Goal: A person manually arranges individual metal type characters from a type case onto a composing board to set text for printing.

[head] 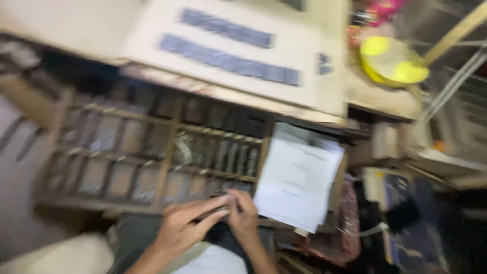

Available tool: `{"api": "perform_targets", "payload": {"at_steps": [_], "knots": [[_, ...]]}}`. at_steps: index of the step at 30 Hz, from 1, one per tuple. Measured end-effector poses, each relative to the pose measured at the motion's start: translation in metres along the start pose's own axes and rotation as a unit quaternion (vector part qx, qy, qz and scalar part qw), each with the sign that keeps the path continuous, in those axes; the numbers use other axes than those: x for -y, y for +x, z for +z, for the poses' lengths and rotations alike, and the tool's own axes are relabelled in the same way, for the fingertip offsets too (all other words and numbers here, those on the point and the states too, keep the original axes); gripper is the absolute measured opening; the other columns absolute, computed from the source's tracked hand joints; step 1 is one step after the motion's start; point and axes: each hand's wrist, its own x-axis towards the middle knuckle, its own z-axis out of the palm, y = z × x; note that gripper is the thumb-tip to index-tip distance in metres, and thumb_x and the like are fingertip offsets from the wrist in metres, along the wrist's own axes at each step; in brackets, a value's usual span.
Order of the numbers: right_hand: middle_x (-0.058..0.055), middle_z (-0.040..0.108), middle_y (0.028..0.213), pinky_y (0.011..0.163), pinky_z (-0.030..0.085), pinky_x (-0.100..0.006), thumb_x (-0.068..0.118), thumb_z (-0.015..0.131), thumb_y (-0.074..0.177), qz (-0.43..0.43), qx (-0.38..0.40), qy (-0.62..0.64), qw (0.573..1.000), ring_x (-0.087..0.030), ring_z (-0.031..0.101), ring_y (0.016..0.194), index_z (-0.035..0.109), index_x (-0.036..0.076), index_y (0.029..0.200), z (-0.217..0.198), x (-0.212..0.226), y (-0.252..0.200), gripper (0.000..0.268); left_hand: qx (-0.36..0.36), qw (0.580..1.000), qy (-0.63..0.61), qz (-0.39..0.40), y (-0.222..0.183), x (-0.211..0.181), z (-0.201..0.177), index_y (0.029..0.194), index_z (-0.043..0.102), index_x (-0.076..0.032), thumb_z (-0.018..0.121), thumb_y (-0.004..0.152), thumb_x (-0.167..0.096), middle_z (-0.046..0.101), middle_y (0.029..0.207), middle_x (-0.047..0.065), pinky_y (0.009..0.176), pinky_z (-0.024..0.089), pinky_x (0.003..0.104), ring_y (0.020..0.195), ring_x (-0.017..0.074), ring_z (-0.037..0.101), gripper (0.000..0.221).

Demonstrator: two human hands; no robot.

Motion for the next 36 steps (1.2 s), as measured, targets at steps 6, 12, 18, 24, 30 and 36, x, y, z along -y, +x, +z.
{"api": "perform_targets", "payload": {"at_steps": [6,12,18,24,30,36], "knots": [[-0.015,0.073,0.099,0.080,0.056,-0.036,0.005,0.060,0.100,-0.011,-0.027,0.006,1.000,-0.029,0.071,0.089,0.073,0.002,0.107,-0.010,0.026,0.013,0.015,0.137,0.961,0.145,-0.190,0.004,-0.007,-0.009,0.114,0.088,-0.042,0.083,0.073,-0.017,0.086,0.119,-0.021,0.099,0.059,0.020,0.110,-0.0055,0.079,0.048],[-0.016,0.072,0.099,0.076,0.057,-0.038,0.007,0.058,0.102,0.009,-0.031,0.049,0.998,-0.029,0.071,0.088,0.072,0.000,0.110,-0.015,0.028,0.015,0.017,0.458,0.795,0.163,-0.364,-0.002,0.074,-0.011,0.153,0.036,-0.062,0.058,0.096,-0.048,0.031,0.165,-0.041,0.133,0.035,0.024,0.155,-0.0121,0.031,0.063],[-0.018,0.072,0.098,0.077,0.058,-0.040,0.006,0.058,0.101,0.022,-0.041,0.067,0.997,-0.031,0.071,0.087,0.073,-0.001,0.108,-0.014,0.024,0.015,0.018,0.203,0.933,0.137,-0.265,-0.017,0.047,0.018,0.131,0.075,-0.040,0.077,0.081,-0.031,0.066,0.146,-0.018,0.112,0.058,0.031,0.131,0.0015,0.066,0.051],[-0.017,0.072,0.098,0.077,0.058,-0.043,0.013,0.060,0.104,0.041,-0.032,0.071,0.996,-0.031,0.072,0.087,0.073,0.000,0.110,-0.011,0.015,0.010,0.019,0.126,0.960,0.132,-0.210,-0.028,0.048,0.032,0.123,0.080,-0.030,0.078,0.079,-0.023,0.078,0.132,-0.011,0.108,0.058,0.027,0.123,0.0041,0.072,0.045],[-0.018,0.071,0.096,0.075,0.056,-0.039,0.006,0.059,0.102,0.015,-0.040,0.070,0.997,-0.031,0.071,0.085,0.072,-0.002,0.107,-0.016,0.024,0.015,0.016,0.236,0.935,0.041,-0.260,-0.035,0.073,0.012,0.140,0.068,-0.031,0.078,0.082,-0.021,0.066,0.150,-0.014,0.118,0.053,0.028,0.137,0.0024,0.063,0.060],[-0.017,0.072,0.094,0.074,0.056,-0.039,0.009,0.059,0.103,0.020,-0.036,0.066,0.997,-0.030,0.070,0.084,0.072,-0.002,0.105,-0.019,0.035,0.020,0.017,0.170,0.955,0.076,-0.230,-0.032,0.052,0.017,0.133,0.074,-0.030,0.081,0.077,-0.018,0.074,0.140,-0.014,0.112,0.058,0.025,0.130,0.0014,0.068,0.057]]}}
